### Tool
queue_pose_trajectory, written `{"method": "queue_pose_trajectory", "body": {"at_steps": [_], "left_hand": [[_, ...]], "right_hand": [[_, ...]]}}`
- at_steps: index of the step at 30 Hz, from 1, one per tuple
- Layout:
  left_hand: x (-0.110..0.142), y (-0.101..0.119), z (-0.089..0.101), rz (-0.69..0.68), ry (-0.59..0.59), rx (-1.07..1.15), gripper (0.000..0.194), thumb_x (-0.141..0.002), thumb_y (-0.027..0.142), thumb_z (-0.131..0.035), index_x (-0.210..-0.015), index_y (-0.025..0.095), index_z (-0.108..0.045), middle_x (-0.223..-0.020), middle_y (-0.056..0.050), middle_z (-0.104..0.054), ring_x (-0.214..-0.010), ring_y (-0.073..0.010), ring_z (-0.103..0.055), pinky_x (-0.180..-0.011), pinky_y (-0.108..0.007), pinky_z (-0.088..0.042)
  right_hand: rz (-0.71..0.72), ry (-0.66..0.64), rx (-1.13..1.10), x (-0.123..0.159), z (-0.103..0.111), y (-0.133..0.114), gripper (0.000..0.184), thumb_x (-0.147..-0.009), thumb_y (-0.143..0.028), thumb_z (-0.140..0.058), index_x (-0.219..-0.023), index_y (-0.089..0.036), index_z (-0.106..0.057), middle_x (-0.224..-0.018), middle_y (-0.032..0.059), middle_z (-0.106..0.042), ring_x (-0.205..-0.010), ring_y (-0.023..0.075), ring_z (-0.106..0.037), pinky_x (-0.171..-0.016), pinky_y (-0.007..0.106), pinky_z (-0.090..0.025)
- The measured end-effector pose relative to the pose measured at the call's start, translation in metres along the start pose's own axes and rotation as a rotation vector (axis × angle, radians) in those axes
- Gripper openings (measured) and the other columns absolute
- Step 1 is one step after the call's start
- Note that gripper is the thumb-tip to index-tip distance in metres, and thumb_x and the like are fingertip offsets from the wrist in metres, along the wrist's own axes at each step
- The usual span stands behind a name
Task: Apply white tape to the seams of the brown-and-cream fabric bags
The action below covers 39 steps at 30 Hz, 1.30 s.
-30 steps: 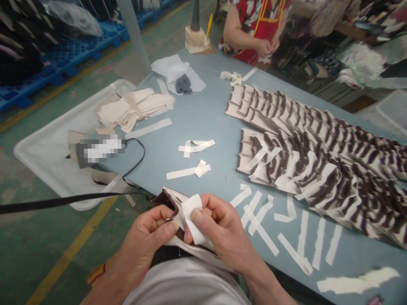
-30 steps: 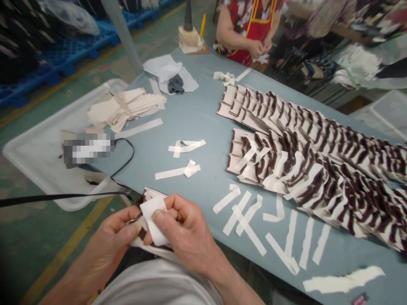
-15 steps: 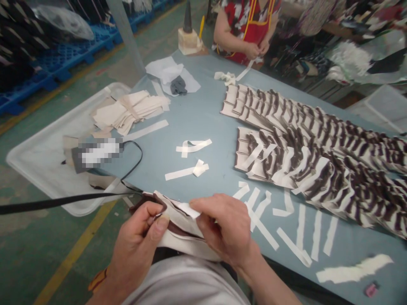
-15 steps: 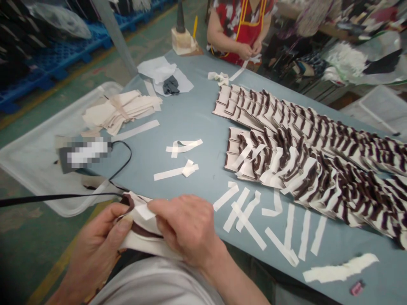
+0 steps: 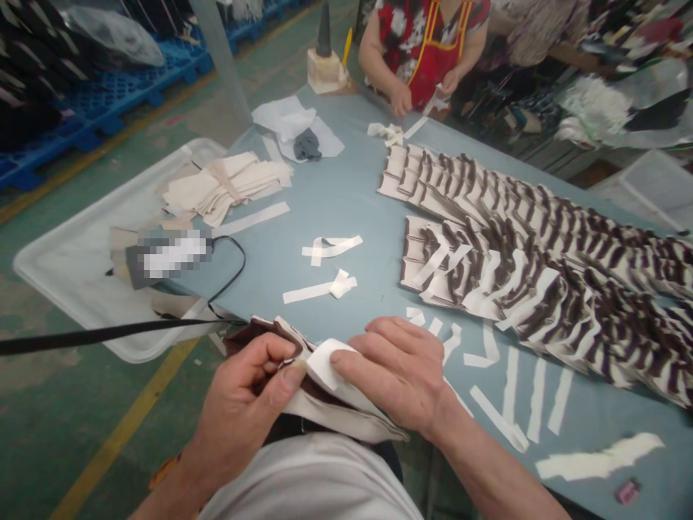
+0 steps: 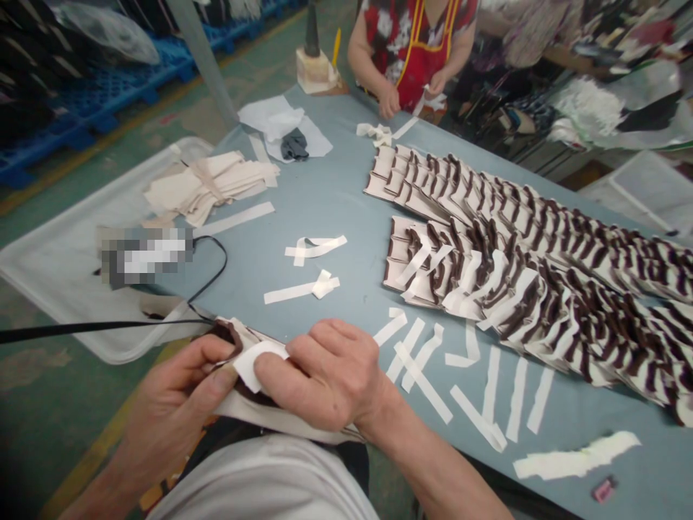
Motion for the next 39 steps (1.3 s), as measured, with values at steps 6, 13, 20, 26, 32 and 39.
{"method": "queue_pose_trajectory", "body": {"at_steps": [6,13,20,26,32,39], "left_hand": [[0.006,0.011,-0.01,-0.013,0.1,-0.084,0.024,-0.09,0.039,-0.079,-0.082,0.021,-0.066,-0.058,0.007,-0.057,-0.049,-0.0086,-0.047,-0.047,-0.017,-0.035],[0.0,0.027,-0.016,0.142,0.022,0.073,0.033,-0.088,0.044,-0.08,-0.109,0.02,-0.07,-0.064,0.005,-0.067,-0.052,-0.0115,-0.056,-0.051,-0.018,-0.042],[-0.016,0.028,-0.011,0.033,-0.15,-0.042,0.027,-0.095,0.044,-0.073,-0.086,0.018,-0.075,-0.062,0.002,-0.066,-0.052,-0.0116,-0.055,-0.048,-0.019,-0.042],[-0.013,0.029,-0.01,0.035,-0.109,-0.046,0.029,-0.092,0.043,-0.072,-0.076,0.019,-0.071,-0.061,0.001,-0.065,-0.05,-0.0117,-0.054,-0.047,-0.02,-0.042],[-0.011,0.021,-0.002,0.083,-0.125,0.009,0.031,-0.095,0.045,-0.07,-0.078,0.019,-0.069,-0.063,0.002,-0.064,-0.054,-0.0117,-0.054,-0.051,-0.02,-0.042],[-0.015,0.009,0.006,0.085,-0.046,-0.01,0.034,-0.095,0.048,-0.072,-0.078,0.019,-0.068,-0.063,0.001,-0.064,-0.056,-0.0128,-0.054,-0.053,-0.021,-0.042]], "right_hand": [[-0.148,0.092,-0.165,0.004,-0.01,-0.007,0.017,-0.109,-0.012,-0.054,-0.106,-0.022,-0.066,-0.066,-0.0032,-0.067,-0.055,0.0134,-0.056,-0.059,0.029,-0.042],[-0.999,0.091,-0.829,0.002,-0.019,-0.021,0.015,-0.098,-0.029,-0.073,-0.086,-0.019,-0.072,-0.06,-0.0063,-0.061,-0.05,0.0081,-0.049,-0.05,0.02,-0.04],[-1.175,-0.048,-0.932,-0.002,-0.015,-0.025,0.027,-0.095,-0.041,-0.075,-0.085,-0.016,-0.078,-0.064,-0.0017,-0.063,-0.055,0.0088,-0.049,-0.05,0.02,-0.037],[-1.381,-0.071,-1.239,0.002,-0.019,-0.025,0.052,-0.083,-0.066,-0.088,-0.09,-0.016,-0.077,-0.065,-0.0015,-0.063,-0.054,0.0084,-0.047,-0.049,0.02,-0.034],[-1.449,-0.218,-1.323,0.0,-0.019,-0.023,0.068,-0.068,-0.078,-0.094,-0.082,-0.016,-0.068,-0.058,-0.0065,-0.053,-0.049,0.0058,-0.039,-0.046,0.019,-0.029],[-1.351,-0.158,-1.235,-0.004,-0.019,-0.016,0.063,-0.076,-0.076,-0.089,-0.077,-0.019,-0.063,-0.056,-0.0076,-0.054,-0.048,0.0059,-0.038,-0.044,0.019,-0.029]]}}
Point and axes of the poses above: each hand's wrist, its own x-axis away from the middle knuckle, its own z-axis out of the back of the hand, y = z × x, the point moved 1 cm from there along -x, towards the middle knuckle
